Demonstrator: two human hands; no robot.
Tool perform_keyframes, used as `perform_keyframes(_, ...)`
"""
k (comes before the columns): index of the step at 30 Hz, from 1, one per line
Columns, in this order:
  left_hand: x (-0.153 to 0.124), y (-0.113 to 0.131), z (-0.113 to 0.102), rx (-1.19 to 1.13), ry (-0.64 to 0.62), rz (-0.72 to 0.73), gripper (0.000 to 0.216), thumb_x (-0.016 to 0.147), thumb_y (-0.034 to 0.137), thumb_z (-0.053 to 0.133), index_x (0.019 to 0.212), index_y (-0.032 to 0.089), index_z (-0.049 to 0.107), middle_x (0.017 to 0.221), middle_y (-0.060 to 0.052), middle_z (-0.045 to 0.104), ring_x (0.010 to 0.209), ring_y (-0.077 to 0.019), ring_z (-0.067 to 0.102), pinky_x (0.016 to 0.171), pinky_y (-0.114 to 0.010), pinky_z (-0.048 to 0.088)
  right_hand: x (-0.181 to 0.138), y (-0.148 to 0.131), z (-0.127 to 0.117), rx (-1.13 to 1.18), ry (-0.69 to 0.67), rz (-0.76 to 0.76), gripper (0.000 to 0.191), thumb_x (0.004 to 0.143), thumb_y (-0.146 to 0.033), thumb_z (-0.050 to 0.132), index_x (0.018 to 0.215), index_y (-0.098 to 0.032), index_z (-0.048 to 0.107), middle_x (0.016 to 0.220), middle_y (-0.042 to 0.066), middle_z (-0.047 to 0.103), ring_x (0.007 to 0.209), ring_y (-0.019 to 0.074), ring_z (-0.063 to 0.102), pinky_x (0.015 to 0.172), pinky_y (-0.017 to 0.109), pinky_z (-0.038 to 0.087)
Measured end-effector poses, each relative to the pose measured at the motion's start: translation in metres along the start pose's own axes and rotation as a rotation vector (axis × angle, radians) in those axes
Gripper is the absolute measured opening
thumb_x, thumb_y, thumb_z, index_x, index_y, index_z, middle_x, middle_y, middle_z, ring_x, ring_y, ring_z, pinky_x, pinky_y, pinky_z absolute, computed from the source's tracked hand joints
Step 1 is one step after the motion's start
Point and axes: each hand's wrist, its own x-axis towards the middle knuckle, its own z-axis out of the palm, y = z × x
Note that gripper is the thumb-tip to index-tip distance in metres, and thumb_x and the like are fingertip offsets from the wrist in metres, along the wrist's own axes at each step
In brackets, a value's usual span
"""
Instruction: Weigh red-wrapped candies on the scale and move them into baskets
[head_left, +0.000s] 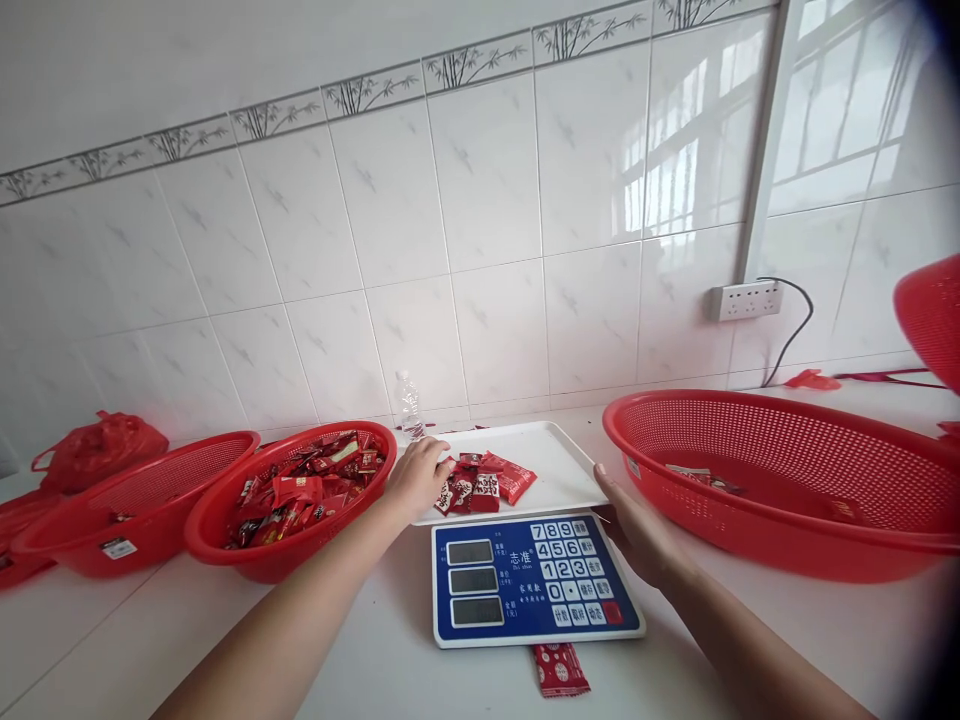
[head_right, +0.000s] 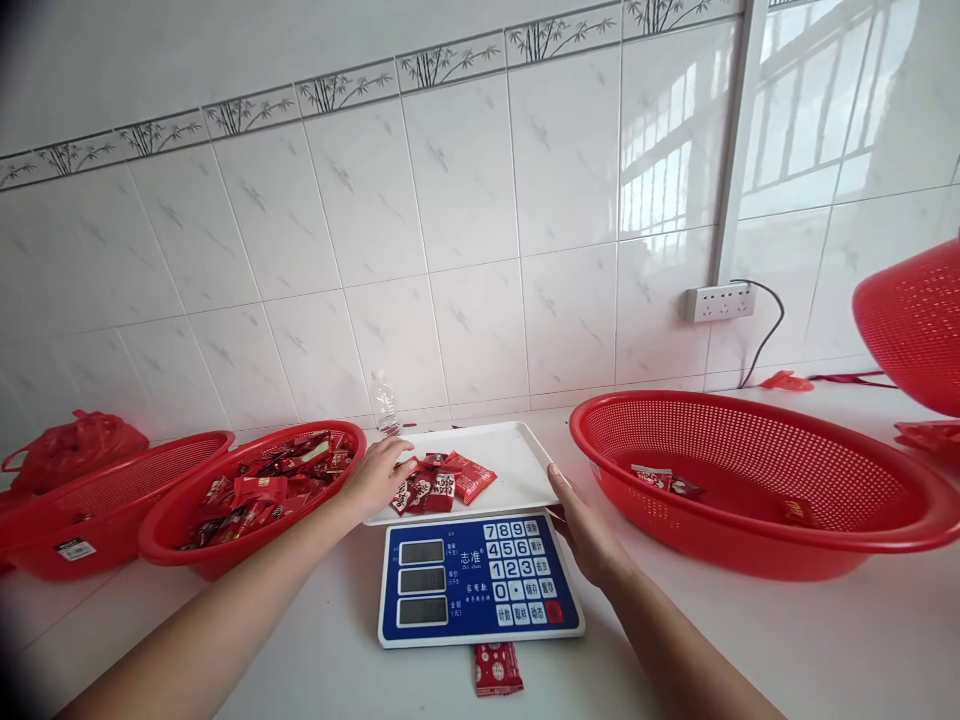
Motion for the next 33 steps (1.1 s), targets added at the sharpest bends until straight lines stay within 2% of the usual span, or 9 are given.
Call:
perform_keyframes(4,0.002,0.003,0.01,-0.006,-0.175,0.035,0.046,0.089,0.046,0.042,0.126,0.022,0.051,0.135,-0.01,0.05,0.128,-0.0253,0.041,0.105,-0.039,0.032,-0.001,-0.001,0.002,-0.008,0.016,-0.023,0.044,0.087,-0.051,0.048,0.121,-0.024,0.057,0.096,0.006,0.073,0.096,0.0274,0.066,0.081,0.039,0.052)
perform_keyframes(7,0.009,0.005,0.013,-0.009,-0.3,0.002,0.062,0.084,0.061,0.042,0.136,0.027,0.042,0.143,-0.008,0.042,0.136,-0.0286,0.029,0.108,-0.045,0.027,-0.002,-0.002,0.002,-0.027,0.017,-0.029,0.043,0.086,-0.052,0.049,0.117,-0.024,0.059,0.095,0.006,0.073,0.096,0.0275,0.066,0.081,0.039,0.051)
perform_keyframes(10,0.016,0.006,0.013,0.007,-0.366,-0.054,0.076,0.075,0.074,0.042,0.138,0.032,0.04,0.147,-0.009,0.035,0.139,-0.0351,0.016,0.108,-0.055,0.018,-0.001,-0.001,0.001,-0.029,0.011,-0.03,0.043,0.086,-0.053,0.049,0.116,-0.025,0.059,0.094,0.005,0.074,0.096,0.0273,0.066,0.081,0.038,0.052)
perform_keyframes(13,0.021,0.007,0.013,0.017,-0.382,-0.087,0.085,0.068,0.079,0.044,0.138,0.031,0.04,0.149,-0.011,0.031,0.139,-0.0387,0.011,0.107,-0.059,0.014,0.0,0.001,-0.001,-0.014,0.018,-0.019,0.043,0.086,-0.052,0.05,0.118,-0.025,0.058,0.093,0.004,0.074,0.098,0.0264,0.065,0.082,0.037,0.051)
perform_keyframes(17,0.022,0.007,0.013,0.005,-0.322,-0.073,0.084,0.075,0.075,0.04,0.141,0.024,0.035,0.149,-0.014,0.028,0.139,-0.035,0.013,0.109,-0.053,0.017,0.002,0.002,-0.001,-0.013,0.014,-0.012,0.045,0.086,-0.053,0.05,0.12,-0.024,0.056,0.094,0.005,0.074,0.099,0.0267,0.065,0.082,0.037,0.051)
perform_keyframes(22,0.006,0.013,0.008,-0.014,-0.093,0.003,0.065,0.092,0.056,0.023,0.144,0.019,0.027,0.152,-0.011,0.023,0.141,-0.021,0.015,0.113,-0.039,0.016,0.001,0.001,-0.002,0.007,-0.016,-0.016,0.044,0.086,-0.052,0.05,0.12,-0.025,0.056,0.095,0.004,0.074,0.097,0.0263,0.065,0.085,0.038,0.05)
perform_keyframes(25,-0.016,0.024,0.009,0.042,-0.071,0.123,0.06,0.089,0.061,0.03,0.137,0.028,0.042,0.153,-0.005,0.022,0.142,-0.0245,0.006,0.114,-0.045,0.009,0.001,0.002,-0.002,0.007,-0.015,-0.026,0.043,0.086,-0.052,0.05,0.119,-0.025,0.057,0.096,0.004,0.073,0.098,0.0257,0.065,0.086,0.037,0.049)
perform_keyframes(28,-0.036,0.035,0.014,0.138,-0.122,0.229,0.058,0.084,0.065,0.039,0.129,0.032,0.053,0.151,-0.006,0.028,0.141,-0.0307,0.012,0.112,-0.053,0.01,0.001,0.002,-0.002,-0.008,0.005,-0.04,0.043,0.086,-0.052,0.051,0.118,-0.024,0.058,0.096,0.005,0.073,0.097,0.0253,0.065,0.084,0.035,0.05)
perform_keyframes(33,-0.048,0.038,0.024,0.259,0.101,0.222,0.04,0.092,0.048,0.039,0.109,0.025,0.066,0.138,-0.008,0.049,0.134,-0.0333,0.031,0.106,-0.059,0.025,-0.001,0.0,0.0,-0.037,-0.005,-0.023,0.049,0.085,-0.055,0.05,0.118,-0.02,0.058,0.096,0.008,0.073,0.095,0.0276,0.066,0.08,0.037,0.051)
